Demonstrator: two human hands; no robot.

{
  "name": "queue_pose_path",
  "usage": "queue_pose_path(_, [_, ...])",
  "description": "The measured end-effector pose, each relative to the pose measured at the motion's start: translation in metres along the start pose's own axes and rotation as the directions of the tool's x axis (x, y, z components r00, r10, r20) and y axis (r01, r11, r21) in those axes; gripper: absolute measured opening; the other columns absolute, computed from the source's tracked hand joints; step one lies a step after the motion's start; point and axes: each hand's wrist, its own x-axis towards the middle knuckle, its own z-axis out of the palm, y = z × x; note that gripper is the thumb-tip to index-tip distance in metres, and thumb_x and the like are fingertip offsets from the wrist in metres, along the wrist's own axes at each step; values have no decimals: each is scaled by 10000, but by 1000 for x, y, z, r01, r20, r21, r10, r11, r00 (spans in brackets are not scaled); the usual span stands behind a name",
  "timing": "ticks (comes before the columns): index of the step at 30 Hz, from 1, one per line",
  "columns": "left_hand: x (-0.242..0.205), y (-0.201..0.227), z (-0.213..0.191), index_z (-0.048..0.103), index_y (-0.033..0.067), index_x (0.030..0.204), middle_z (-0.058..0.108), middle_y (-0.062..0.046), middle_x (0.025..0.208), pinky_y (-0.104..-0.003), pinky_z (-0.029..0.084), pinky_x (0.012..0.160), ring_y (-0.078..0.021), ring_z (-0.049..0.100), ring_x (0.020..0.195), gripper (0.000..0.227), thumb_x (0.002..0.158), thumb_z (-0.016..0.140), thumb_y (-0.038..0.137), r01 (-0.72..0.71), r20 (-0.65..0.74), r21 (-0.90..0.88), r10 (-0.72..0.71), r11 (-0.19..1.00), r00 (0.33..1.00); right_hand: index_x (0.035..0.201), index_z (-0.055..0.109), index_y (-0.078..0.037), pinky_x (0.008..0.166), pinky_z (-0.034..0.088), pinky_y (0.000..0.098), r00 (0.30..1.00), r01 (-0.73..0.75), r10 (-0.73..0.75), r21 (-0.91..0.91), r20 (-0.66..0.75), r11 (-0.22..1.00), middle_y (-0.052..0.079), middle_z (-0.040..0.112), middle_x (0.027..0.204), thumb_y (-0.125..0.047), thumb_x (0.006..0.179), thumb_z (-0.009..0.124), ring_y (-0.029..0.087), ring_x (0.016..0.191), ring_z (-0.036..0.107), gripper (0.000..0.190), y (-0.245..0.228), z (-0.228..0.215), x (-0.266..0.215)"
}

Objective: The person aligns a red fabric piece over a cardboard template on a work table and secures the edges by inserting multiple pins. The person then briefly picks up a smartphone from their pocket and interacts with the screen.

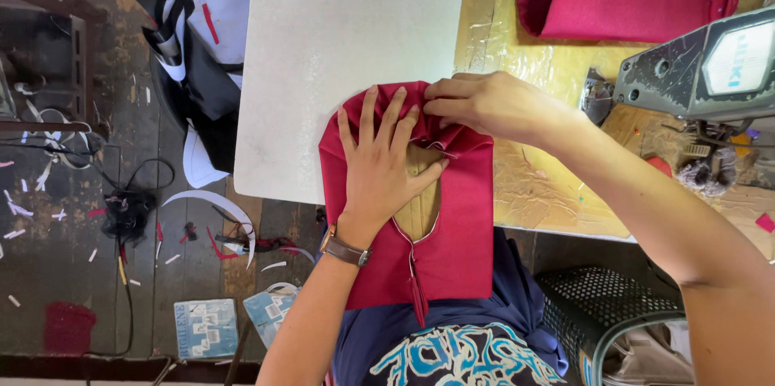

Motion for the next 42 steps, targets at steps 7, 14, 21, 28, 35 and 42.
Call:
queue_pose_path(7, [1,0,-2,480,265,1468,437,-34,1585,-739,144,1180,-392,279,1528,856,759,748,664,-5,2,2,5,1000,1000,970,627,-108,723,525,373,980,86,-114,-171,-161,982,41,646,1096,-233,1123,421,266,914,637,285,16,40,-16])
queue_pose_path(14, [2,-1,2,645,268,1310,491,-49,1538,-763,187,1148,-420,309,1502,677,771,727,670,-49,-28,34,50,998,998,992,687,-57,774,569,394,975,-67,63,-13,-212,998,100,707,1070,-57,1059,600,325,998,701,110,-11,23,-12])
queue_pose_path(21, [5,1,-3,700,248,1243,544,-63,1487,-769,225,1131,-422,357,1473,623,758,750,637,-54,-41,24,55,998,998,1306,665,-50,931,529,513,964,-252,267,383,14,889,202,677,1303,-109,1056,573,436,1221,626,273,-28,-13,-24])
queue_pose_path(28, [5,1,-1,713,228,1234,548,-69,1483,-762,175,1148,-422,347,1479,621,764,755,633,-49,-73,-9,49,999,996,1071,769,-40,749,558,411,955,-24,11,-39,-297,999,118,683,995,-159,1008,703,329,918,691,150,-16,30,-51])
queue_pose_path(35, [3,1,0,683,235,1282,522,-73,1506,-770,171,1147,-432,323,1491,658,748,781,606,-62,-56,-10,61,998,997,924,752,-71,609,541,404,895,-114,61,-95,-441,989,67,621,846,-112,931,800,289,781,674,63,-15,61,-44])
queue_pose_path(42, [5,1,-5,616,285,1365,498,-74,1525,-785,166,1146,-443,299,1500,701,756,773,595,-74,-33,8,74,997,997,869,743,-117,629,541,370,820,-251,254,76,-513,965,27,646,853,-99,929,815,272,815,703,95,-27,75,-47])
